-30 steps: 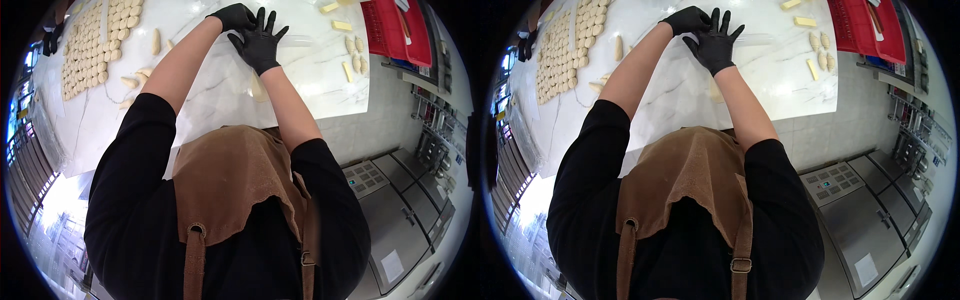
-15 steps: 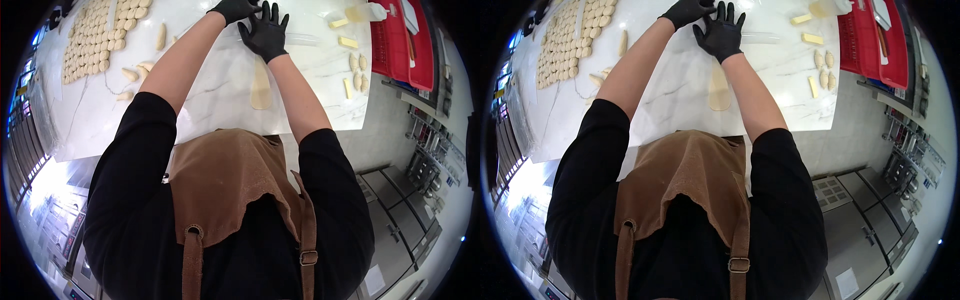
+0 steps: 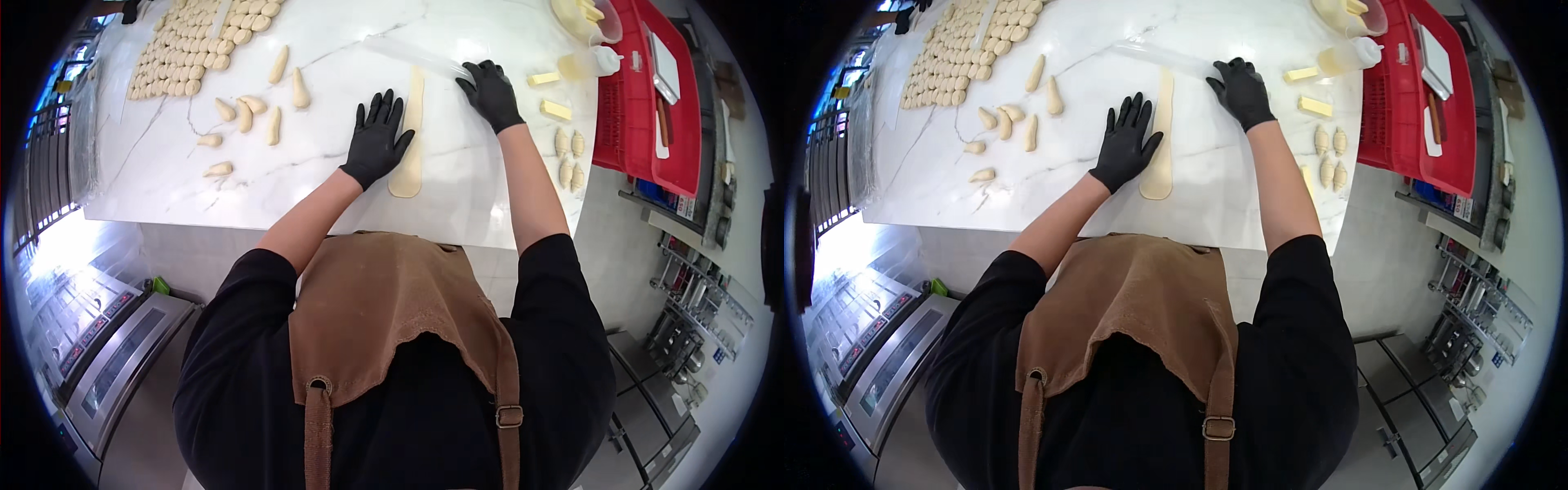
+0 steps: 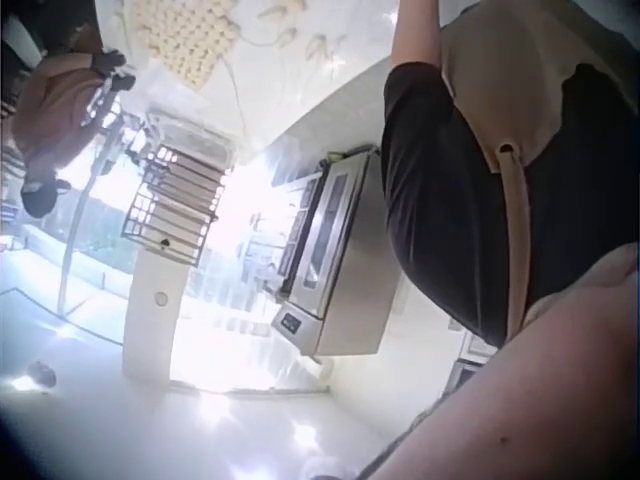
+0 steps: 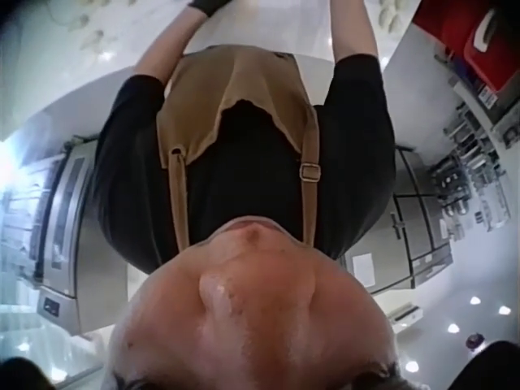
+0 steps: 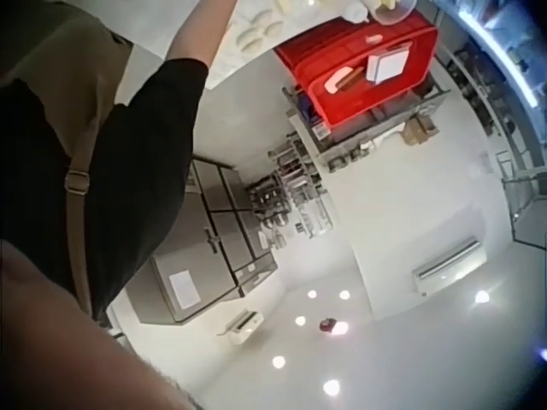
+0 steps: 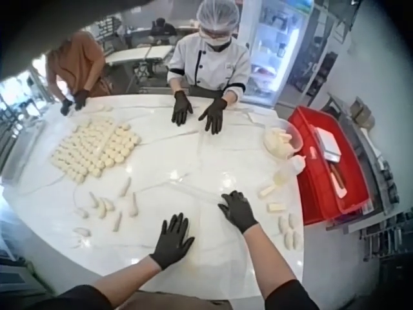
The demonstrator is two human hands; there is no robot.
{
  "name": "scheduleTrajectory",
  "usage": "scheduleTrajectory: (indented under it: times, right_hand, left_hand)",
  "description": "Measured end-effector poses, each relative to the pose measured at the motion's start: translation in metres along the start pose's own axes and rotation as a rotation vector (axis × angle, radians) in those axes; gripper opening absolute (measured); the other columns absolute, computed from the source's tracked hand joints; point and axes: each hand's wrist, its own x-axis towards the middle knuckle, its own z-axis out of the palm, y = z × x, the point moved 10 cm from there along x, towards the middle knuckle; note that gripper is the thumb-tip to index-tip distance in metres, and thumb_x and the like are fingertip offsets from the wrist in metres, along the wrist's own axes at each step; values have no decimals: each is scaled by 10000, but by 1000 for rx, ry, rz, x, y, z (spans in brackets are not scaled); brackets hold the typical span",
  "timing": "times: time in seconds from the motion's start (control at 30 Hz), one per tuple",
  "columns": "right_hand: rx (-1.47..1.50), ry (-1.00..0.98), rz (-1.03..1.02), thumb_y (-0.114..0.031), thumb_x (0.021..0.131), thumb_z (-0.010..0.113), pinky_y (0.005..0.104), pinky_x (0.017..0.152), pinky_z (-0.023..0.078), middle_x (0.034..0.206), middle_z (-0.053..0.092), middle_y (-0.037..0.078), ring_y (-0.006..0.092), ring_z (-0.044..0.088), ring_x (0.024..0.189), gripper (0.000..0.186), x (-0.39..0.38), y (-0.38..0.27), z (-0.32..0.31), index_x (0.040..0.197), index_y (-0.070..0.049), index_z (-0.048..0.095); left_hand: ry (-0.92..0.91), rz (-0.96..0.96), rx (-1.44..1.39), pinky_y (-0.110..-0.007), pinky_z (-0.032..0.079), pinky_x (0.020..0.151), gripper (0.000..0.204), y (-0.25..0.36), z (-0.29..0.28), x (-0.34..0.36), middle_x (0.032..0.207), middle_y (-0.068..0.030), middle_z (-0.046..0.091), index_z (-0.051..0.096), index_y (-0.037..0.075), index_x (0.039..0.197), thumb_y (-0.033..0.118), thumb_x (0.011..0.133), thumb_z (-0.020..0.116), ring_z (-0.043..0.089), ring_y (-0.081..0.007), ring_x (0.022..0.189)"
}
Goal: Shape pieces of dough into crescents or rolls on a countertop.
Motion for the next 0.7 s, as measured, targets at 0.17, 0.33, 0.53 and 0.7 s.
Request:
scheduleTrajectory:
  times: [0.17, 0.33, 0.53, 0.7]
  right_hand:
    - [-56, 66, 360, -377, 944, 662, 439, 745, 566, 1086, 622, 158, 351, 640, 914, 409, -104, 1, -11, 1220, -76, 685]
    - [69, 70, 539, -394, 944, 667, 444, 780, 562, 1101, 620, 172, 363, 649, 933, 454, -178, -6, -24, 1251, -61, 675]
    - [-223, 254, 625, -386, 918, 691, 435, 753, 550, 1028, 657, 148, 350, 649, 898, 410, -230, 48, -91, 1187, -77, 701]
    - [-415, 18, 649, -307, 908, 680, 440, 712, 547, 1010, 683, 151, 342, 659, 835, 304, -274, 106, -69, 1107, -79, 713]
  left_hand:
    - [5, -4, 99, -576, 218, 1226, 803, 1, 37, 49, 1639, -266, 305, 321, -40, 1568, 515, 1012, 491, 291, -426, 1518]
    - [33, 54, 149, -552, 211, 1235, 843, 1, 51, 68, 1635, -261, 315, 313, -61, 1563, 538, 1000, 500, 291, -411, 1521]
    - [-20, 16, 218, -534, 197, 1245, 878, -3, 54, 72, 1649, -236, 300, 313, -45, 1569, 576, 980, 511, 274, -385, 1533]
    - [-45, -28, 259, -527, 192, 1248, 900, 2, 50, 73, 1662, -221, 280, 312, -30, 1574, 604, 968, 510, 270, -377, 1536]
